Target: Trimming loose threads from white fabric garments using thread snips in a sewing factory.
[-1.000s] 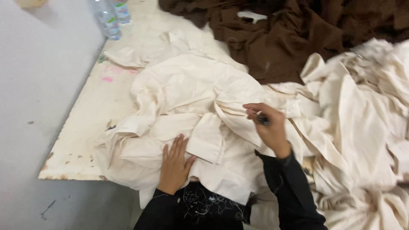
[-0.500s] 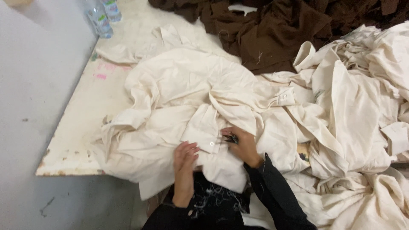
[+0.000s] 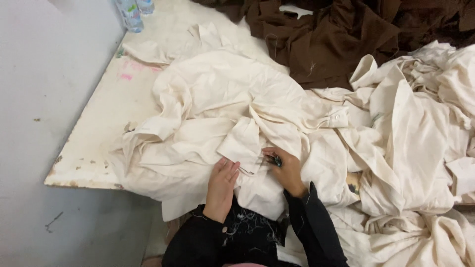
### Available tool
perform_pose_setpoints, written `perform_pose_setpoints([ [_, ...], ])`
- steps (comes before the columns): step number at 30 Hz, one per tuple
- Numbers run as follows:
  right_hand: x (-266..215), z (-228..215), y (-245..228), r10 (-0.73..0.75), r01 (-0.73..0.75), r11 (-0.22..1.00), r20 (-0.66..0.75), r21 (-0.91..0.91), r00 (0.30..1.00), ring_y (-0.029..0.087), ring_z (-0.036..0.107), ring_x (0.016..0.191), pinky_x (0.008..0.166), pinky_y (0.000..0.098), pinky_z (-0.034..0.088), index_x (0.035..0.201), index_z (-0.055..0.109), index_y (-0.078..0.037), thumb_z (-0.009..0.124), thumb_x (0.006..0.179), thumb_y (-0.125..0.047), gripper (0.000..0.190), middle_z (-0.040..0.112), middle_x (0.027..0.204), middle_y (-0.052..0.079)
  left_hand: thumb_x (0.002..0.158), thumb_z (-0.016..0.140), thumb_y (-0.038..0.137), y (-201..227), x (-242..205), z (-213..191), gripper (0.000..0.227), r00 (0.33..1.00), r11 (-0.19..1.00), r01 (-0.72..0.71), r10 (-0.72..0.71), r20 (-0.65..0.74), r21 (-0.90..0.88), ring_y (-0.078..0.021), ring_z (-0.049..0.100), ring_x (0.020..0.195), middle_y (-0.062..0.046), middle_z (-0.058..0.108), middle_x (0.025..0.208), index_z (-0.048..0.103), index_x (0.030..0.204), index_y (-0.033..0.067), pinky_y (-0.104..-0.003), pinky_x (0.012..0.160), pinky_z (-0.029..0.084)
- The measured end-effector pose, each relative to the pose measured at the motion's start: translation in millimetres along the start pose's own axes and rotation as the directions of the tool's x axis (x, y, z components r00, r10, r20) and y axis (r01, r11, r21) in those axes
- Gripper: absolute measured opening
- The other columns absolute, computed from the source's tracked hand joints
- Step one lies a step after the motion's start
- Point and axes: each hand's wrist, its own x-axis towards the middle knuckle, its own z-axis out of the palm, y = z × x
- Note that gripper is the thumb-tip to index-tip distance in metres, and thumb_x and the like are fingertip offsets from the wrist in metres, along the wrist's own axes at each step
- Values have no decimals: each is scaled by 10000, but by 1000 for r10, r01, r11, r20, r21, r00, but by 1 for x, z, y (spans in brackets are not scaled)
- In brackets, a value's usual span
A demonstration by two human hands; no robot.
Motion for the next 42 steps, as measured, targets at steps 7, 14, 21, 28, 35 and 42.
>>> perform_pose_setpoints([
  [7, -9, -3, -18, -139, 194, 976, -396, 103, 908, 108, 513, 598, 527, 212, 416, 840, 606, -15, 521, 832, -75, 104, 600, 745, 60, 753, 522, 36, 1, -4, 22, 452, 991, 999, -34, 33, -128, 0, -211, 485, 999, -116, 473, 1078, 382, 1181, -5, -279, 906, 390],
  [14, 0, -14, -30, 319, -302, 903, -8, 305, 948, 134, 587, 635, 601, 232, 524, 1027, 564, -91, 518, 728, 3, 316, 604, 746, 59, 714, 506, 21, -16, 7, 9, 532, 989, 987, -147, 147, -10, -60, -173, 435, 1115, -155, 464, 1203, 331, 1216, 31, -261, 975, 320],
  [21, 8, 14, -37, 353, -367, 901, 101, 230, 930, 89, 436, 565, 560, 209, 341, 662, 541, -101, 655, 751, -224, 189, 478, 577, -22, 733, 549, 57, -10, 1, 13, 465, 976, 985, -163, 168, -138, 50, -148, 458, 1049, -93, 488, 1131, 400, 1174, 60, -236, 865, 387],
  [28, 4, -3, -65, 415, -348, 715, 33, 606, 909, 71, 412, 596, 542, 183, 310, 792, 640, -57, 628, 756, -173, 122, 549, 688, -12, 794, 533, 107, -25, -2, -4, 191, 978, 984, -154, 165, 127, -90, -200, 543, 720, -88, 563, 831, 489, 973, 56, -323, 694, 430],
  [35, -12, -14, -66, 352, -238, 819, -130, 522, 927, 32, 426, 541, 522, 172, 356, 826, 651, -28, 638, 754, -95, 99, 552, 564, -23, 804, 478, 296, -23, -19, -1, 307, 933, 987, -58, 0, 360, 150, -263, 634, 925, -205, 664, 930, 588, 805, 9, -345, 841, 486],
  [42, -9, -38, -104, 403, -337, 707, 38, 622, 914, 70, 312, 458, 427, 202, 253, 694, 619, -41, 618, 761, -154, 131, 403, 505, -33, 719, 569, 117, 5, -33, 24, 434, 986, 999, 35, -33, 162, -13, -229, 545, 1058, -109, 589, 1129, 526, 1144, 38, -343, 900, 432],
])
